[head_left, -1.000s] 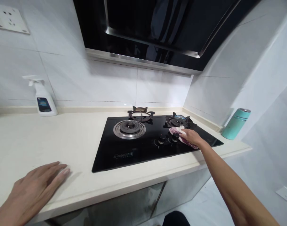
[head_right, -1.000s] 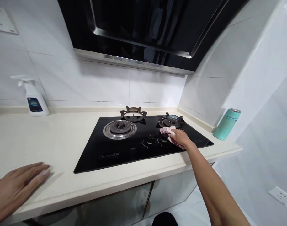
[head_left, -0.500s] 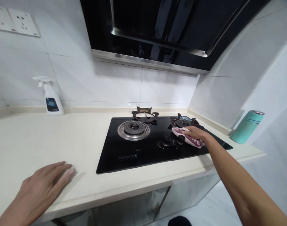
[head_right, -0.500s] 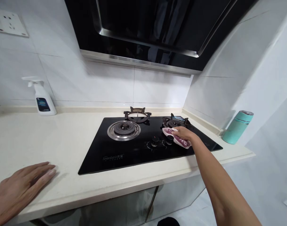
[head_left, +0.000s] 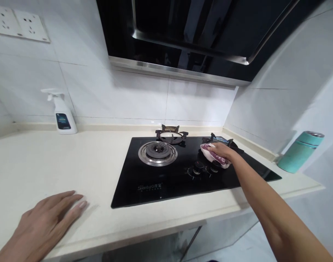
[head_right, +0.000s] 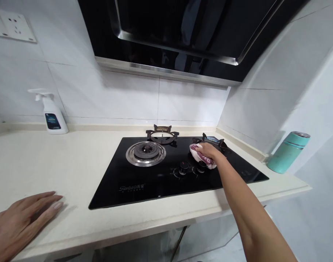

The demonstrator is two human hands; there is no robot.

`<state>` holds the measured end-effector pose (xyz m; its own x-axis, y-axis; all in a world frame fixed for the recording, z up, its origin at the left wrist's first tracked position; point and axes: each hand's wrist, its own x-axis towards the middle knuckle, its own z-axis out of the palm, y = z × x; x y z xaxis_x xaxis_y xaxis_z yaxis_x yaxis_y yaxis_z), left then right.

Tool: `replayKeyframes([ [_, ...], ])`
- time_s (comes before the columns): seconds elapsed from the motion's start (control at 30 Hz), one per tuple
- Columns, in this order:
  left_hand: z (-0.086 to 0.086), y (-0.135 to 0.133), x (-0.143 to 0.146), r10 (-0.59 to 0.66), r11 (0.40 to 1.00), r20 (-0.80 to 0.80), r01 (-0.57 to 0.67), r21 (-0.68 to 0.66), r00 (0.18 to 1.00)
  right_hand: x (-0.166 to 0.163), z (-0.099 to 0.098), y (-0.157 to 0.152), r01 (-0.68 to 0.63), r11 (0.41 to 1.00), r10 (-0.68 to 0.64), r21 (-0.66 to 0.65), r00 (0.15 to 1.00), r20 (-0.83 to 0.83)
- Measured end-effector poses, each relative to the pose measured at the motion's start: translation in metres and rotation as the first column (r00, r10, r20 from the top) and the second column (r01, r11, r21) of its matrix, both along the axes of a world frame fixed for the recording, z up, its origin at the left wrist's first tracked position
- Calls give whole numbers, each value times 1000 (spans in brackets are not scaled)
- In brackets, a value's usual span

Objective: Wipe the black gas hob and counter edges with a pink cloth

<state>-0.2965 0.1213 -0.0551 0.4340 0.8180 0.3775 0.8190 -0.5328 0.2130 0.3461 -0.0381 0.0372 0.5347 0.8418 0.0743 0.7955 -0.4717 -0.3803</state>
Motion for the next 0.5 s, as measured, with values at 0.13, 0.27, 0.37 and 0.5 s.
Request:
replayKeyframes([
  [0.13,3,0,1,3,1000,-15,-3,-14,1000,-17,1,25,-41,999,41,10,998,41],
  [0.27,3,-1,-1,-5,1000,-3,5,-28,1000,-41,-2,42,-144,990,144,-4,989,33],
  [0.37,1,-1,-2,-20,1000,11,20,2,1000,-51,1,40,-172,983,174,-57,985,23],
  [0.5,0,-2,-2,-35,999,19,35,-9,999,-53,10,9,-219,961,219,-169,976,-18],
])
